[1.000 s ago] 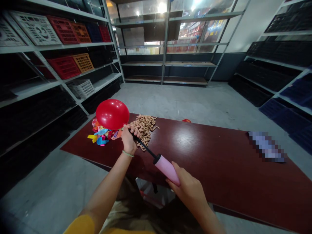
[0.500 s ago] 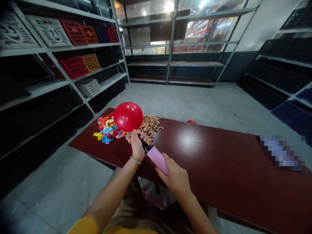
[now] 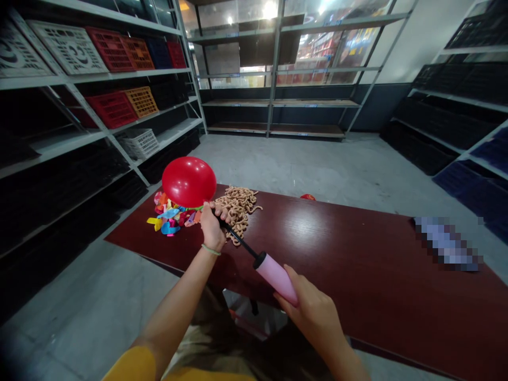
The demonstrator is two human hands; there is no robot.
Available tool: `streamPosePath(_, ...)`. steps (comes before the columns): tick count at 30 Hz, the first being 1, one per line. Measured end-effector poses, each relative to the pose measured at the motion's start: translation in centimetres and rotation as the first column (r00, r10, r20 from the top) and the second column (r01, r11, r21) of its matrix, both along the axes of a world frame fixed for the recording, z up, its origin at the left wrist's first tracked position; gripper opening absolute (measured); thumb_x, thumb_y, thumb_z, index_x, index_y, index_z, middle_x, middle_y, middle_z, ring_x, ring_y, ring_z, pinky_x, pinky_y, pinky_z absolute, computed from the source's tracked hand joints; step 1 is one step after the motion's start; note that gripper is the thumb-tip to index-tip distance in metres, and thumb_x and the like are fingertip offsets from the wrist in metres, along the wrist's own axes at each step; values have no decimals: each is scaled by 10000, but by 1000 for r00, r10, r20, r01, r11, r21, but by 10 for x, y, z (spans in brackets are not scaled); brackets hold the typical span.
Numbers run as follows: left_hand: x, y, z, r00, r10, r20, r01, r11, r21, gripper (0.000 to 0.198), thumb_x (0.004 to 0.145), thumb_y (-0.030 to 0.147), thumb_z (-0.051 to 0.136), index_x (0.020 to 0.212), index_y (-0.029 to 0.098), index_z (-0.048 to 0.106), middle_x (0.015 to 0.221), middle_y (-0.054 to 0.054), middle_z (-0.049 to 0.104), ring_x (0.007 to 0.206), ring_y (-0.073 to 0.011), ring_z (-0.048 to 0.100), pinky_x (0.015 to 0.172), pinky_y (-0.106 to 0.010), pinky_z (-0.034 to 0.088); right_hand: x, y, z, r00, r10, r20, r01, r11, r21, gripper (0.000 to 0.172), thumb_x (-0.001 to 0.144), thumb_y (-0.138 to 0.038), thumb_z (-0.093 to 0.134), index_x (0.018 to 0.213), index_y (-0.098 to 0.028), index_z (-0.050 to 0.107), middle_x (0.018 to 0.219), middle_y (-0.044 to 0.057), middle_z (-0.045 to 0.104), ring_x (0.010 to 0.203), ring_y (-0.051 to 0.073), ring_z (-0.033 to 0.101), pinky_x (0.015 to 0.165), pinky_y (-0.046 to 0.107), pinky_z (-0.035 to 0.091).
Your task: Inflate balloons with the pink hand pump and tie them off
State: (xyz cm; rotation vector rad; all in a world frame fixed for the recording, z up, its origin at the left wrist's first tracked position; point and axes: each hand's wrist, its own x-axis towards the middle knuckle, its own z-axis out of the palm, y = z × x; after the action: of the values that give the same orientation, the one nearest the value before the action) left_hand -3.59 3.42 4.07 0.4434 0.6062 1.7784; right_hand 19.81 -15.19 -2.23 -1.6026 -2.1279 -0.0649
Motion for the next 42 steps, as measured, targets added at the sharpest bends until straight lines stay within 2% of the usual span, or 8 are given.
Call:
streamPosePath(9,29,-24,-11,998,-61,-29,60,996,-64,308,929,467,513,781,217,411,572,69,355,422,-77,373,395,-190,321,-47,33,7,995,-99,-2,99,994,-38,522,893,-456,564,1352,-218,493,1165,82,705,860,231,729,632,299,554)
streamPosePath(12,36,-29,-17,997,-76,-31,73,993,-89,312,926,476,515,784,217,413,566,69,356,422,-80,381,390,-189,316,-53,38,5,995,-96,-13,95,994,-46,533,891,-455,568,1366,-230,478,1168,80,702,850,230,728,628,298,554)
streamPosePath(16,36,-28,-19,995,-102,-20,99,991,-90,304,929,470,514,789,216,423,563,68,356,421,-83,389,390,-193,325,-42,31,-1,998,-43,-41,42,999,-30,579,900,-451,564,1417,-231,427,1195,99,688,899,238,722,683,321,574)
streamPosePath(23,22,-14,-10,998,-66,-8,65,995,-79,294,938,442,506,773,215,420,567,65,359,420,-83,394,395,-197,335,-8,0,2,1000,-6,-28,5,1000,-15,584,912,-392,564,1445,-230,389,1170,91,696,942,230,714,759,328,584)
streamPosePath(28,8,-2,-8,999,-35,-5,35,998,-45,304,930,430,525,747,212,416,566,65,349,418,-83,381,386,-201,322,-3,-3,3,1000,5,7,-5,1000,-13,570,923,-402,555,1437,-236,376,1159,82,698,929,220,716,730,320,582)
streamPosePath(32,8,-5,-11,1000,5,-10,-5,999,-40,285,930,413,523,756,213,415,570,66,352,419,-81,376,385,-199,315,-18,11,2,999,-24,41,24,1000,0,519,918,-412,550,1382,-211,435,1138,91,707,894,222,724,668,300,572)
streamPosePath(38,24,-26,-14,999,-42,-13,41,995,-91,299,930,457,512,781,217,415,571,68,350,419,-79,369,391,-195,323,-53,35,7,997,-79,15,79,996,-35,522,896,-449,568,1359,-227,470,1156,87,706,873,236,728,628,296,557)
streamPosePath(42,25,-30,-13,998,-54,-18,51,990,-131,298,939,449,497,774,219,404,555,67,348,409,-82,364,381,-193,318,-60,39,6,998,-61,-7,61,997,-51,560,893,-459,568,1393,-238,446,1145,89,707,851,242,729,622,313,562)
